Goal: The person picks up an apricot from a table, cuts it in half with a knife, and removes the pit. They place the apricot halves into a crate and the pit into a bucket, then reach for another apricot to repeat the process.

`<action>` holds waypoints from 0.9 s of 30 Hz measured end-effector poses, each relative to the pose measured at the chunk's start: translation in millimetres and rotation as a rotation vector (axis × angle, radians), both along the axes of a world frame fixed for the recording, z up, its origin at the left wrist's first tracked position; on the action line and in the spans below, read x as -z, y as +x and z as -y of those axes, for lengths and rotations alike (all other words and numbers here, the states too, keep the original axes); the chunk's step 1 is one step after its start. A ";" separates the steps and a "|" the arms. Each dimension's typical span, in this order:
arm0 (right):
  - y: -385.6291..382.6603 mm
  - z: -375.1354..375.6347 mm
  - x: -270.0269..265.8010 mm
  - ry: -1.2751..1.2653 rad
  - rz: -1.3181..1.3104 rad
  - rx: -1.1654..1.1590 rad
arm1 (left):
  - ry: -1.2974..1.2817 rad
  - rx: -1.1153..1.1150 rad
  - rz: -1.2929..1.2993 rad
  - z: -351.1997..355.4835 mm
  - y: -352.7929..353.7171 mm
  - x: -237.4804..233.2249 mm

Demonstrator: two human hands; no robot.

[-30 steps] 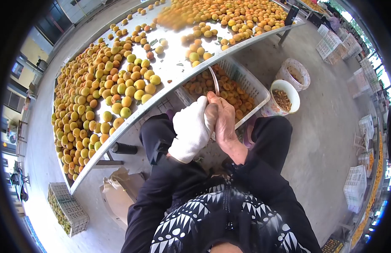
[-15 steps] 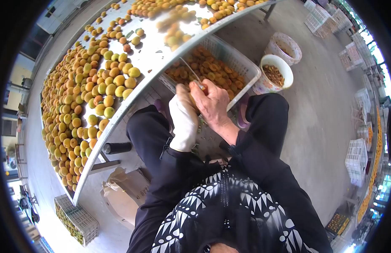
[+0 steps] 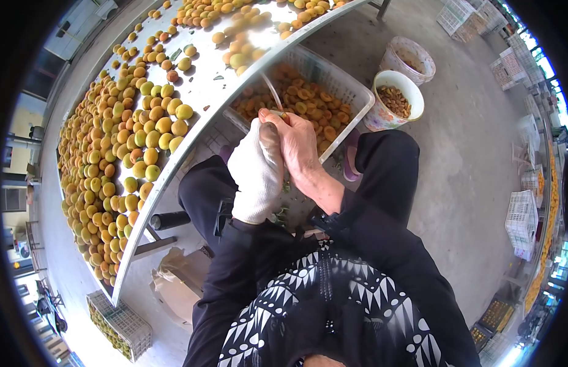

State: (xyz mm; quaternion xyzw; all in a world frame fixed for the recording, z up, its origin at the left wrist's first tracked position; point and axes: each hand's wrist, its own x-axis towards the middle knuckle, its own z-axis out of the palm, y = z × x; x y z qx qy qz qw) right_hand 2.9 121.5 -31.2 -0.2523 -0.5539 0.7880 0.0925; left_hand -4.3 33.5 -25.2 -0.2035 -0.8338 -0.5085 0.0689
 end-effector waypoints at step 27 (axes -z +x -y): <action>0.3 -25.5 40.4 1.118 -0.154 0.184 | 0.972 -0.155 1.125 -37.0 -5.0 43.5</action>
